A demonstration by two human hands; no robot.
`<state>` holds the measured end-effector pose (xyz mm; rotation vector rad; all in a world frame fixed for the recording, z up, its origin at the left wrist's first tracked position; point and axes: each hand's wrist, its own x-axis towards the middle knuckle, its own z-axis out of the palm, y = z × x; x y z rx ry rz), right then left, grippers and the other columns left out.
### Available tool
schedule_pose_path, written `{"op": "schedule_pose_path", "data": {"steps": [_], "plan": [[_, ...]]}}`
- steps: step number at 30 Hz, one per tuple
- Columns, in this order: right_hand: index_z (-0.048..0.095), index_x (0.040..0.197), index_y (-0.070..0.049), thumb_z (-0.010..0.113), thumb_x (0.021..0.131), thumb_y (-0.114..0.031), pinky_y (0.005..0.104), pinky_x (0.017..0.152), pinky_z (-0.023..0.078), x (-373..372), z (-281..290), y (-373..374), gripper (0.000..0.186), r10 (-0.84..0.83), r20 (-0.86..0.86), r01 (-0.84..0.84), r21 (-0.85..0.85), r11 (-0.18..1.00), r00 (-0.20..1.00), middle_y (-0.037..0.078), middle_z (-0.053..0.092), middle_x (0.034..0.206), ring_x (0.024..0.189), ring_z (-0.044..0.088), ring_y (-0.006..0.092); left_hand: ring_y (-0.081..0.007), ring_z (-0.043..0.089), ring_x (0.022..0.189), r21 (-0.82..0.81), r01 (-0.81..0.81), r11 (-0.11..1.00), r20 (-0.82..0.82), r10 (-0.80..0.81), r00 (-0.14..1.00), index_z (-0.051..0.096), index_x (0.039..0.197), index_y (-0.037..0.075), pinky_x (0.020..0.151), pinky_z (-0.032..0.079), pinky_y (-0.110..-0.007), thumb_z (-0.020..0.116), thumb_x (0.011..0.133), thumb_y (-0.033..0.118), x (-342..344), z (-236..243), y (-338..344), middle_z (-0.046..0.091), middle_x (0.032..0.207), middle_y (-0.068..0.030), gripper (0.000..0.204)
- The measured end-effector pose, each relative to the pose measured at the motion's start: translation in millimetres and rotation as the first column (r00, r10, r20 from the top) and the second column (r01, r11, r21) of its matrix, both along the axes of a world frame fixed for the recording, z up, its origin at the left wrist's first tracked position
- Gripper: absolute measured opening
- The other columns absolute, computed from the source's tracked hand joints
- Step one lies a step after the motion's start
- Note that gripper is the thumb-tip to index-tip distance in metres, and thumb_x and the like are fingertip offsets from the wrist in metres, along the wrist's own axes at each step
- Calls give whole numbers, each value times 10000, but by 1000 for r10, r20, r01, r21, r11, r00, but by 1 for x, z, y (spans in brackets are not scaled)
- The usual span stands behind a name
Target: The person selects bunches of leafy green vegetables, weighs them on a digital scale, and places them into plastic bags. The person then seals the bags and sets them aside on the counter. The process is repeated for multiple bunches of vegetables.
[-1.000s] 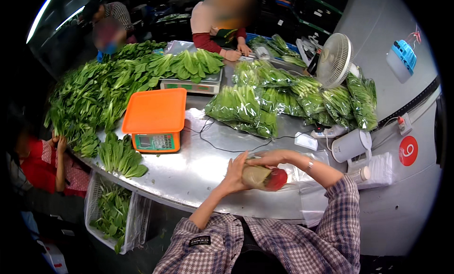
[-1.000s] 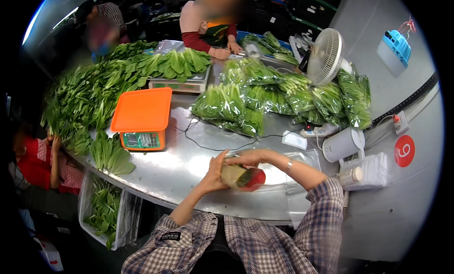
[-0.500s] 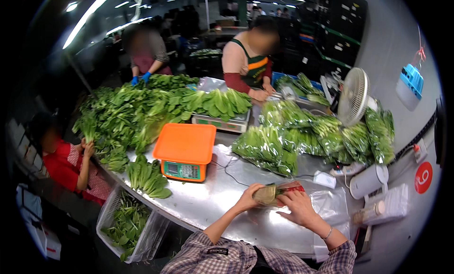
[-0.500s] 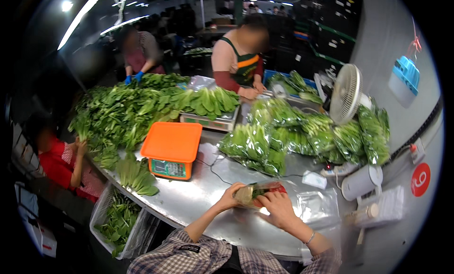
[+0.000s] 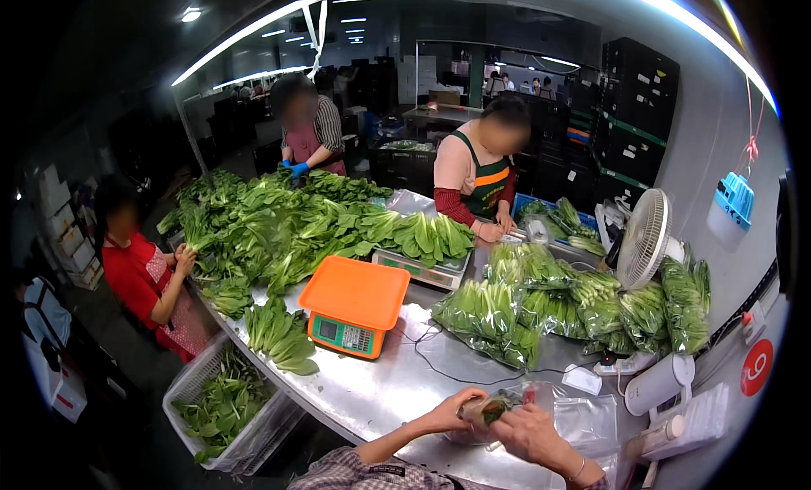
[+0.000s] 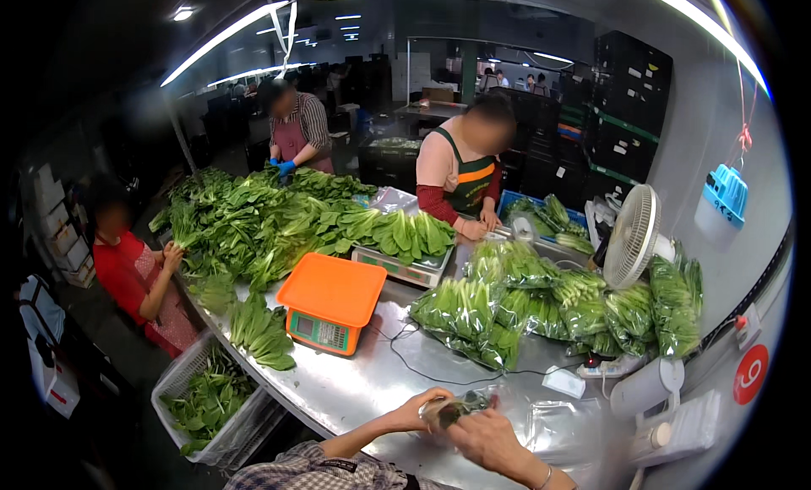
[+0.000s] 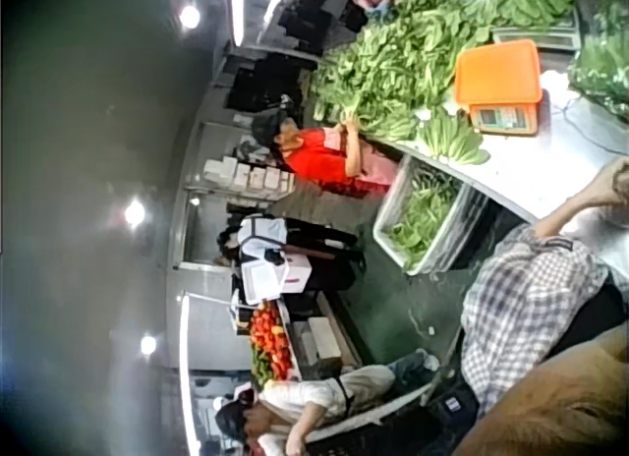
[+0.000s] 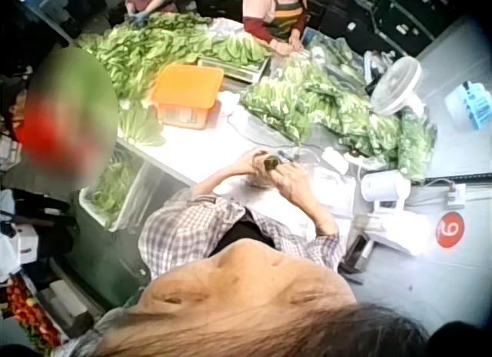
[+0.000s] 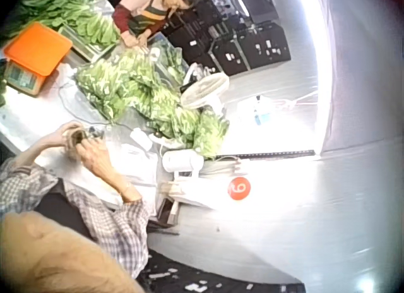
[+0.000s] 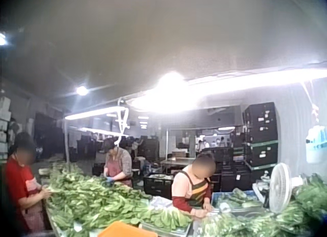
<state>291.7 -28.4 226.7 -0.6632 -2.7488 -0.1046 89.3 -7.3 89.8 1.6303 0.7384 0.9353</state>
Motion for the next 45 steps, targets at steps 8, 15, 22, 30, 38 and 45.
{"op": "schedule_pose_path", "data": {"steps": [8,15,22,30,38,45], "plan": [[558,725,-122,584,700,-199,348,563,409,-2,22,-11,85,44,-142,-32,88,996,989,24,525,650,628,557,197,-221,443,1176,106,-63,992,-20,66,998,435,1286,94,1011,337,-331,742,614,167,6,20,0,481,1243,-86,742],[565,787,-87,596,696,-144,324,625,396,-12,24,-4,111,38,-255,-11,109,994,966,27,529,711,658,536,178,-187,430,1194,141,-144,979,-58,154,986,436,1275,53,1016,333,-312,722,627,57,-7,22,2,466,1272,-71,708],[534,739,-116,604,685,-161,319,648,407,-14,35,-10,99,47,-378,47,237,970,925,17,520,747,687,524,177,-188,496,1119,-59,-114,992,25,116,993,466,1253,58,956,388,-313,755,624,90,-3,30,5,541,1182,-82,694],[614,974,-45,584,800,-100,348,746,465,135,68,-51,185,-329,-777,795,337,503,537,64,607,873,761,579,198,-210,490,1133,-140,-215,967,25,220,975,540,1172,54,988,354,-329,768,631,92,-13,18,5,543,1178,-77,588],[644,973,-35,561,820,-87,334,815,464,162,-21,-57,182,-500,-718,785,103,611,483,103,649,975,921,607,266,-220,482,1151,-57,-163,985,372,172,912,564,1124,27,1014,344,-360,643,709,-45,-26,20,9,535,1177,-98,428],[619,977,-1,641,753,-125,414,791,463,214,-218,-43,257,-965,122,924,-336,181,233,141,613,977,913,573,319,-199,559,954,132,-370,920,109,358,927,643,920,6,847,422,-307,662,713,-34,-26,37,4,622,953,-83,211]]}}
